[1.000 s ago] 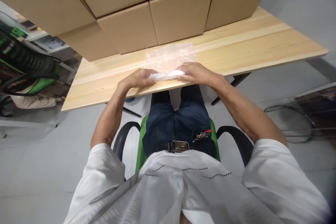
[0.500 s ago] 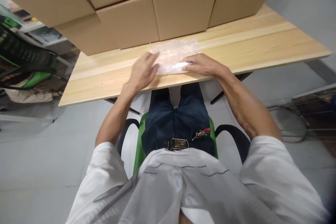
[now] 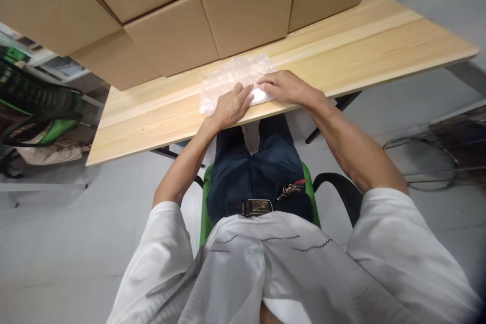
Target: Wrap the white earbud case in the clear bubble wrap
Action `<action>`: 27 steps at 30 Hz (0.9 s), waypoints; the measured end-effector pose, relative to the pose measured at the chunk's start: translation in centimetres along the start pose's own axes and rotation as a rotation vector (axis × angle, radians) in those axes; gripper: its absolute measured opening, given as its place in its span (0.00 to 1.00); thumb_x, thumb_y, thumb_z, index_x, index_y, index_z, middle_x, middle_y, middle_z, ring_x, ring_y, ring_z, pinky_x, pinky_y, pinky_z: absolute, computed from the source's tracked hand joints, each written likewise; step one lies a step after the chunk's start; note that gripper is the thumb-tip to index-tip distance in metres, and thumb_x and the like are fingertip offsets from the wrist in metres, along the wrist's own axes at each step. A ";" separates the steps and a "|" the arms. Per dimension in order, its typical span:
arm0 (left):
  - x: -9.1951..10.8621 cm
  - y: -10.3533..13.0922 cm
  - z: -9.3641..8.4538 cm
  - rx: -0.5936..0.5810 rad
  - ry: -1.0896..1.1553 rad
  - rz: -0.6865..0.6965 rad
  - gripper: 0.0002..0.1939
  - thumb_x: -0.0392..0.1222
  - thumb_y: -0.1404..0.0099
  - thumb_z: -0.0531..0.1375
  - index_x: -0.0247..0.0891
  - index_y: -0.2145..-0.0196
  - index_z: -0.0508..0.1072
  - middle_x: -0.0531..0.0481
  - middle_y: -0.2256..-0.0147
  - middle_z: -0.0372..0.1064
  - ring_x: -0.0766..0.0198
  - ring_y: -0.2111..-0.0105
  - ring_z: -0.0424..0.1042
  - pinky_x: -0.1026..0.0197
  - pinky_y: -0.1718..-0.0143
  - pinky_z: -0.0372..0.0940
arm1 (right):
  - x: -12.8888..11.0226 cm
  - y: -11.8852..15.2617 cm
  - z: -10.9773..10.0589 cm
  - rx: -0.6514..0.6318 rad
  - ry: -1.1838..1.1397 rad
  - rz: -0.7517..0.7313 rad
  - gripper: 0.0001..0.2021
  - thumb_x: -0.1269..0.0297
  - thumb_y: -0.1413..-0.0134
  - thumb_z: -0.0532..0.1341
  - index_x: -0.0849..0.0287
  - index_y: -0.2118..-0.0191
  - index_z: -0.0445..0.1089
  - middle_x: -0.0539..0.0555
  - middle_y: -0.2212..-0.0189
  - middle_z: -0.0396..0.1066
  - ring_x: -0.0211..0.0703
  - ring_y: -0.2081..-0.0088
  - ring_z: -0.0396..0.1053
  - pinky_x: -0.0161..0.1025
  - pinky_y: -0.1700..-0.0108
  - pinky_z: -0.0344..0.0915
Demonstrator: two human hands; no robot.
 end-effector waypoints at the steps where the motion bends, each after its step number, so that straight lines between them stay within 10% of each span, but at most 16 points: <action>1: 0.2 -0.1 -0.1 -0.016 -0.016 -0.024 0.38 0.62 0.01 0.42 0.45 0.11 0.71 0.30 0.28 0.78 0.36 0.36 0.86 0.41 0.35 0.77 | 0.1 0.1 -0.1 -0.014 0.020 0.034 0.25 0.52 0.16 0.60 0.53 0.37 0.94 0.59 0.45 0.95 0.65 0.42 0.86 0.54 0.37 0.75; 21: 0.2 -0.1 -1.1 -0.097 0.011 0.072 0.37 0.63 0.06 0.61 0.49 0.10 0.72 0.32 0.30 0.78 0.35 0.38 0.86 0.41 0.33 0.76 | -0.1 2.0 -1.0 -0.002 0.300 0.420 0.28 0.57 0.10 0.53 0.62 0.29 0.88 0.76 0.33 0.89 0.80 0.33 0.84 0.67 0.33 0.77; 27: -0.6 -1.1 -1.9 -0.157 0.073 0.134 0.36 0.65 0.05 0.60 0.47 0.11 0.75 0.36 0.35 0.84 0.38 0.34 0.84 0.45 0.29 0.74 | -1.2 4.4 -0.3 0.143 0.348 0.056 0.29 0.51 0.08 0.51 0.53 0.26 0.85 0.70 0.29 0.84 0.76 0.26 0.74 0.69 0.25 0.73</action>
Point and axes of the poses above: each hand's wrist, its own y-axis away from the middle knuckle, its own z-axis out of the palm, x = y × z, the point moved 5 cm from there along -y, towards the middle knuckle
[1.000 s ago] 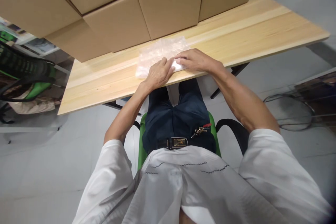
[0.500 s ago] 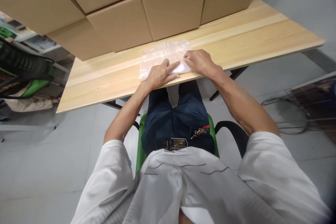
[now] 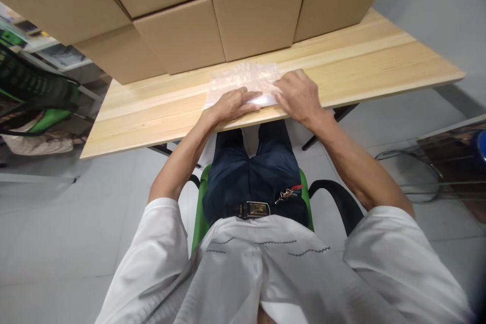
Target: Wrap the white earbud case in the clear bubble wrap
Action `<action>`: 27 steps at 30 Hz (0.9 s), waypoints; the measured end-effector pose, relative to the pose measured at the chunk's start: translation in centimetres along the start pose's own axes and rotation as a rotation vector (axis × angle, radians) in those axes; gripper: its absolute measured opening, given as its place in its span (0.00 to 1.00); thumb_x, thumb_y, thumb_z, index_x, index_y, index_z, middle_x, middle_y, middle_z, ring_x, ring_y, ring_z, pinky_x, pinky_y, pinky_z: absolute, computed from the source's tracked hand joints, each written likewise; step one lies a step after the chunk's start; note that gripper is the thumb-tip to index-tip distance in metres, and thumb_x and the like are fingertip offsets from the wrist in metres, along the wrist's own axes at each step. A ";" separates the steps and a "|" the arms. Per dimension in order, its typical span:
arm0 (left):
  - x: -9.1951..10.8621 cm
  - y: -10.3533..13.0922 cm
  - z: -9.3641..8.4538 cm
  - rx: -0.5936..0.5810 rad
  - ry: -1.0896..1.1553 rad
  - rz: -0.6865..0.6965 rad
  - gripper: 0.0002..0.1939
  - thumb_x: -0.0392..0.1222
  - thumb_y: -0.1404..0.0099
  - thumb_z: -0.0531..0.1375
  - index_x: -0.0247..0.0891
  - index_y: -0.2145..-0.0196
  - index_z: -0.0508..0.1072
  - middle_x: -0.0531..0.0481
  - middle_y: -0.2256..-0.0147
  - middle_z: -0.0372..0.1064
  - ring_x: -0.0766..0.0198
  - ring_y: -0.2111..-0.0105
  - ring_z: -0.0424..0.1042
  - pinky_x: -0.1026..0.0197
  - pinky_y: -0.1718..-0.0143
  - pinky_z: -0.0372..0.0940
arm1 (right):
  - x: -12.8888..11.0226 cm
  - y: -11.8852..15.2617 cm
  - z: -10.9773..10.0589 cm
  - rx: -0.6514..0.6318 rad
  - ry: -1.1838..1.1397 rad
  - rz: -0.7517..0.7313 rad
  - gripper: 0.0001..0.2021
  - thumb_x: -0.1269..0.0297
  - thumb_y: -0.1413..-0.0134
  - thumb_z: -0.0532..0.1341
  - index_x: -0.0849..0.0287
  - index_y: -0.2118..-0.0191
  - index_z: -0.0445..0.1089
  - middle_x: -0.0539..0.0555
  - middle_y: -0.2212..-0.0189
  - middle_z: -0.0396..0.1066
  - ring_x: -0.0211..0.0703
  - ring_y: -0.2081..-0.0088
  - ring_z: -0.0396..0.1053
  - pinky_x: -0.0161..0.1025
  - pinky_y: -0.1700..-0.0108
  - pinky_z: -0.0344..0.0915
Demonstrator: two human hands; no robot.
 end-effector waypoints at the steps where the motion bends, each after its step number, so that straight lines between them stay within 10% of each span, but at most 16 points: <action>1: 0.0 -0.1 -0.1 -0.006 0.004 0.007 0.35 0.64 0.04 0.59 0.47 0.12 0.76 0.37 0.36 0.84 0.40 0.35 0.84 0.45 0.30 0.74 | -0.6 0.2 0.5 -0.004 -0.018 -0.089 0.27 0.51 0.09 0.53 0.52 0.26 0.84 0.69 0.29 0.84 0.75 0.27 0.74 0.68 0.25 0.73; 10: 0.0 1.2 -0.4 0.048 -0.018 -0.061 0.32 0.65 0.08 0.62 0.46 0.20 0.83 0.36 0.35 0.80 0.38 0.40 0.85 0.43 0.34 0.76 | -1.9 -0.5 3.2 -0.082 -0.062 -0.205 0.20 0.55 0.12 0.60 0.58 0.33 0.83 0.73 0.37 0.86 0.74 0.36 0.78 0.60 0.38 0.74; 17: -1.3 2.3 -0.4 0.108 -0.026 -0.100 0.29 0.63 0.05 0.55 0.38 0.44 0.89 0.32 0.40 0.84 0.42 0.44 0.83 0.46 0.39 0.75 | -1.7 -0.8 2.6 -0.117 -0.079 -0.108 0.20 0.51 0.11 0.60 0.56 0.35 0.85 0.72 0.37 0.87 0.73 0.37 0.80 0.57 0.42 0.73; 27: -4.5 1.2 -1.9 0.124 -0.035 -0.196 0.26 0.61 0.09 0.56 0.43 0.51 0.88 0.39 0.59 0.87 0.44 0.52 0.82 0.45 0.42 0.75 | -0.9 -4.2 -0.1 -0.313 -0.172 0.100 0.23 0.47 0.15 0.57 0.53 0.49 0.88 0.61 0.50 0.90 0.65 0.46 0.82 0.53 0.41 0.71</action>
Point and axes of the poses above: each hand's wrist, its own y-axis away from the middle knuckle, its own z-axis out of the palm, x = y × z, the point moved 5 cm from there along -y, towards the middle knuckle
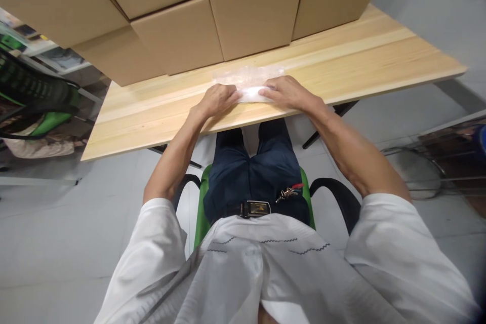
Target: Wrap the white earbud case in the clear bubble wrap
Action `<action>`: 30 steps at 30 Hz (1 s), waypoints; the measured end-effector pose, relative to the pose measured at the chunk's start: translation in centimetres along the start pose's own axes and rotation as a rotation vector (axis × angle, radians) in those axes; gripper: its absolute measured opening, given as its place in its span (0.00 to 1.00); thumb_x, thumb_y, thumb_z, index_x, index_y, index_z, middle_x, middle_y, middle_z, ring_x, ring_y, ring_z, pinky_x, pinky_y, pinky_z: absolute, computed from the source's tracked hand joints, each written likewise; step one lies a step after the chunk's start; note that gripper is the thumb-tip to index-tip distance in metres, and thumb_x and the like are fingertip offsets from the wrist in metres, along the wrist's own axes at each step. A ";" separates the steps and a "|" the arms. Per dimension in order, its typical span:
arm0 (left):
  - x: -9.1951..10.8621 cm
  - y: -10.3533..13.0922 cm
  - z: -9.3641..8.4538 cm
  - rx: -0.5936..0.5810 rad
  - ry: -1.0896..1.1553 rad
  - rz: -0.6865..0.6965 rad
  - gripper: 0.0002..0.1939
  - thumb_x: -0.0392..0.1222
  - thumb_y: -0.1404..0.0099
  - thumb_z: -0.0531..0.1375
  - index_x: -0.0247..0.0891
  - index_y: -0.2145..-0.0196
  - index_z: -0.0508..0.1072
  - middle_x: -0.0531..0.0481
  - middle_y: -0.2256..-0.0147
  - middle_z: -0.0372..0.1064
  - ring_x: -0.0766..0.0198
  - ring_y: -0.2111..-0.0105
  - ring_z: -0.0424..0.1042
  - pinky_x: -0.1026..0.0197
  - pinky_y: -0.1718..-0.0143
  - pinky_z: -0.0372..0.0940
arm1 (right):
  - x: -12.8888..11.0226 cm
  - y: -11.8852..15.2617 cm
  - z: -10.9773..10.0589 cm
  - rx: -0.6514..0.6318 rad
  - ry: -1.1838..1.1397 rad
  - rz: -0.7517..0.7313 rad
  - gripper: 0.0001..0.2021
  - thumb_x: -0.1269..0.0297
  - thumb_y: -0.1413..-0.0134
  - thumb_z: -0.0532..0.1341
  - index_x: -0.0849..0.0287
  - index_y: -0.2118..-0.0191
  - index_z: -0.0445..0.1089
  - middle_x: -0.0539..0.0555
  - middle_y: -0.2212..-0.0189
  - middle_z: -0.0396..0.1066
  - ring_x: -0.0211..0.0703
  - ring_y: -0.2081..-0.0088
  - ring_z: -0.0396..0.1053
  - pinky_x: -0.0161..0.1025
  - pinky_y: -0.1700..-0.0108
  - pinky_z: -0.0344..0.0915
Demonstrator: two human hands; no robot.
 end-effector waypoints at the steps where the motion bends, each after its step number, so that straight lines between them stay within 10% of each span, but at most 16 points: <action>1: -0.4 -0.1 0.0 0.006 -0.012 -0.018 0.26 0.61 0.09 0.56 0.44 0.51 0.88 0.38 0.58 0.87 0.43 0.52 0.83 0.45 0.41 0.75 | 0.0 -0.3 -0.3 -0.010 -0.018 0.008 0.23 0.46 0.15 0.58 0.53 0.51 0.87 0.60 0.53 0.89 0.63 0.48 0.81 0.53 0.43 0.71; 15: -4.9 2.3 -1.3 0.039 -0.047 -0.135 0.25 0.57 0.11 0.54 0.44 0.62 0.79 0.37 0.57 0.82 0.48 0.56 0.76 0.47 0.44 0.74 | 0.8 -4.5 -0.3 -0.044 -0.026 0.055 0.35 0.32 0.11 0.56 0.58 0.42 0.90 0.72 0.48 0.91 0.72 0.41 0.84 0.63 0.35 0.77; 22: -6.6 3.7 -1.8 0.126 -0.003 -0.285 0.20 0.57 0.12 0.58 0.44 0.46 0.86 0.35 0.52 0.86 0.39 0.43 0.81 0.42 0.36 0.75 | 1.6 -5.4 0.8 -0.025 0.055 0.080 0.40 0.32 0.09 0.52 0.62 0.37 0.91 0.77 0.43 0.90 0.79 0.34 0.84 0.70 0.30 0.76; 26: -3.9 3.4 -1.8 0.238 -0.031 -0.221 0.25 0.56 0.08 0.55 0.45 0.30 0.84 0.30 0.33 0.84 0.34 0.29 0.80 0.36 0.24 0.72 | 2.0 -5.6 1.2 -0.004 0.055 0.049 0.41 0.30 0.10 0.52 0.60 0.37 0.92 0.75 0.46 0.91 0.79 0.36 0.84 0.71 0.31 0.76; 30: 3.0 1.3 0.3 0.136 -0.030 0.030 0.32 0.58 0.07 0.58 0.43 0.17 0.75 0.26 0.22 0.75 0.29 0.22 0.77 0.34 0.20 0.69 | 2.1 -5.8 1.5 -0.010 0.106 0.083 0.39 0.33 0.09 0.52 0.60 0.40 0.92 0.77 0.43 0.91 0.79 0.35 0.85 0.69 0.32 0.77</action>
Point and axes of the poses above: each hand's wrist, its own y-axis away from the middle knuckle, its own z-axis out of the palm, x = y × z, the point moved 5 cm from there along -y, towards the middle knuckle
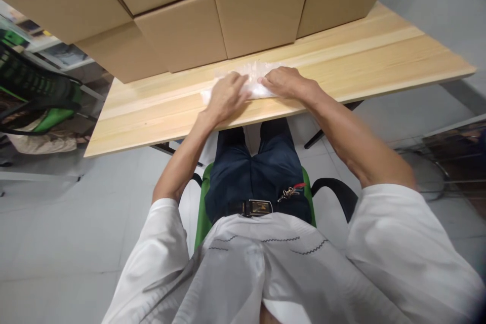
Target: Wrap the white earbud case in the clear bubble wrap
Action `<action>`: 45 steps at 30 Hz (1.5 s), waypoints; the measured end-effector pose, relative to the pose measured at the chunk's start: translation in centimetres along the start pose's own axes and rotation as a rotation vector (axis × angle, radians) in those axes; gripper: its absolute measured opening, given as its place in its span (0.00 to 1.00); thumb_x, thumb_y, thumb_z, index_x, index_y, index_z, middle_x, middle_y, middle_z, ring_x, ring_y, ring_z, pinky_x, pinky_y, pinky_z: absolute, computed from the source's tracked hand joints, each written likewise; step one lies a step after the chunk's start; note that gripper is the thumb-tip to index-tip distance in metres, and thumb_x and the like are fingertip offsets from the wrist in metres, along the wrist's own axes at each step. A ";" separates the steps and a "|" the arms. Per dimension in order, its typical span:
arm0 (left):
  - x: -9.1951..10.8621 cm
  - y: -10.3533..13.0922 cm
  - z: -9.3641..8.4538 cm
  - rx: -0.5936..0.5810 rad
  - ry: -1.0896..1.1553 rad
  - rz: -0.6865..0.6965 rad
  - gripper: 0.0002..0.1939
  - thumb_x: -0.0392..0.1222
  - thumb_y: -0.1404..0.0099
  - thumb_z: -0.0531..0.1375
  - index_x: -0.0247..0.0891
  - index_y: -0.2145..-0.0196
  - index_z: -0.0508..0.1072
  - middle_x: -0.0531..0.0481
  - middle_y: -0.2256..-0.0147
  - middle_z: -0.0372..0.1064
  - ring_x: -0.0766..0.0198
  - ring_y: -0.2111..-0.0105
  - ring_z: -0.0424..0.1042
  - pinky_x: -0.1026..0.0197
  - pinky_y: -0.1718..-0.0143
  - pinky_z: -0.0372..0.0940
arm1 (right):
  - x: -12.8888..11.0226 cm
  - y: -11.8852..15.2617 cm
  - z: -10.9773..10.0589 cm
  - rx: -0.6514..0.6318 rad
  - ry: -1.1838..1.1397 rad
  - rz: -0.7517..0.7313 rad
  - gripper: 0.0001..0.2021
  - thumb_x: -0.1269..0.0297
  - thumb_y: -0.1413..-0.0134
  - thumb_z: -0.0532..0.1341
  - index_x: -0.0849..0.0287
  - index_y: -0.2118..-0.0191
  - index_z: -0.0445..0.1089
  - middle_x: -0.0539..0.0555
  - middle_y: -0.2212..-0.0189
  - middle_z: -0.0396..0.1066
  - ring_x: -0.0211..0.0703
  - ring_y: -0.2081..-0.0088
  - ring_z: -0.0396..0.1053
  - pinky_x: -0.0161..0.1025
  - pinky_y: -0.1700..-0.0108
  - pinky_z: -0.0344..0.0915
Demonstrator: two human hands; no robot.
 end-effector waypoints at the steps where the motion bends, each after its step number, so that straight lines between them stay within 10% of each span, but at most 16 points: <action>1: 1.6 -0.5 0.7 -0.029 0.012 0.055 0.33 0.60 0.08 0.59 0.44 0.15 0.73 0.26 0.20 0.74 0.28 0.21 0.76 0.33 0.20 0.68 | 0.0 -0.1 0.1 -0.006 0.013 0.016 0.37 0.36 0.08 0.54 0.61 0.40 0.92 0.77 0.42 0.91 0.79 0.35 0.85 0.69 0.32 0.78; 5: 4.1 -1.8 2.9 -0.054 0.019 0.103 0.31 0.58 0.07 0.60 0.45 0.16 0.73 0.27 0.23 0.76 0.29 0.23 0.77 0.32 0.22 0.70 | -0.2 -0.5 0.2 -0.011 -0.028 0.026 0.31 0.42 0.09 0.58 0.63 0.39 0.92 0.78 0.42 0.91 0.79 0.35 0.86 0.68 0.32 0.78; 16: 2.8 -1.2 3.2 -0.029 0.050 0.119 0.28 0.55 0.08 0.60 0.42 0.19 0.77 0.29 0.27 0.82 0.34 0.26 0.79 0.36 0.24 0.73 | 1.4 3.6 -2.9 -0.024 -0.155 0.029 0.27 0.45 0.13 0.60 0.55 0.38 0.92 0.62 0.51 0.92 0.68 0.46 0.86 0.59 0.40 0.77; 21: 2.7 -1.4 3.1 -0.046 0.075 0.110 0.28 0.50 0.10 0.61 0.40 0.21 0.78 0.29 0.26 0.82 0.34 0.25 0.79 0.35 0.23 0.73 | 1.8 7.3 -3.9 0.191 -0.056 0.042 0.28 0.51 0.11 0.56 0.55 0.24 0.84 0.70 0.29 0.87 0.78 0.28 0.81 0.67 0.28 0.75; 27: 2.3 -2.0 2.9 -0.064 0.091 0.139 0.25 0.50 0.11 0.62 0.44 0.23 0.80 0.32 0.29 0.84 0.34 0.26 0.80 0.34 0.23 0.74 | -3.0 9.5 -0.4 0.149 0.087 -0.324 0.27 0.58 0.17 0.60 0.59 0.22 0.79 0.71 0.21 0.80 0.73 0.22 0.73 0.63 0.19 0.69; 45: -0.3 -2.1 1.1 -0.063 0.197 0.130 0.22 0.60 0.09 0.65 0.42 0.32 0.83 0.34 0.36 0.85 0.37 0.36 0.84 0.35 0.29 0.77 | -1.3 6.9 1.8 0.213 0.057 -0.228 0.21 0.55 0.07 0.57 0.53 0.29 0.83 0.66 0.35 0.89 0.69 0.35 0.83 0.56 0.38 0.74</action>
Point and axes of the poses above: each hand's wrist, its own y-axis away from the middle knuckle, its own z-axis out of the palm, x = y × z, the point moved 5 cm from there along -y, towards the middle knuckle
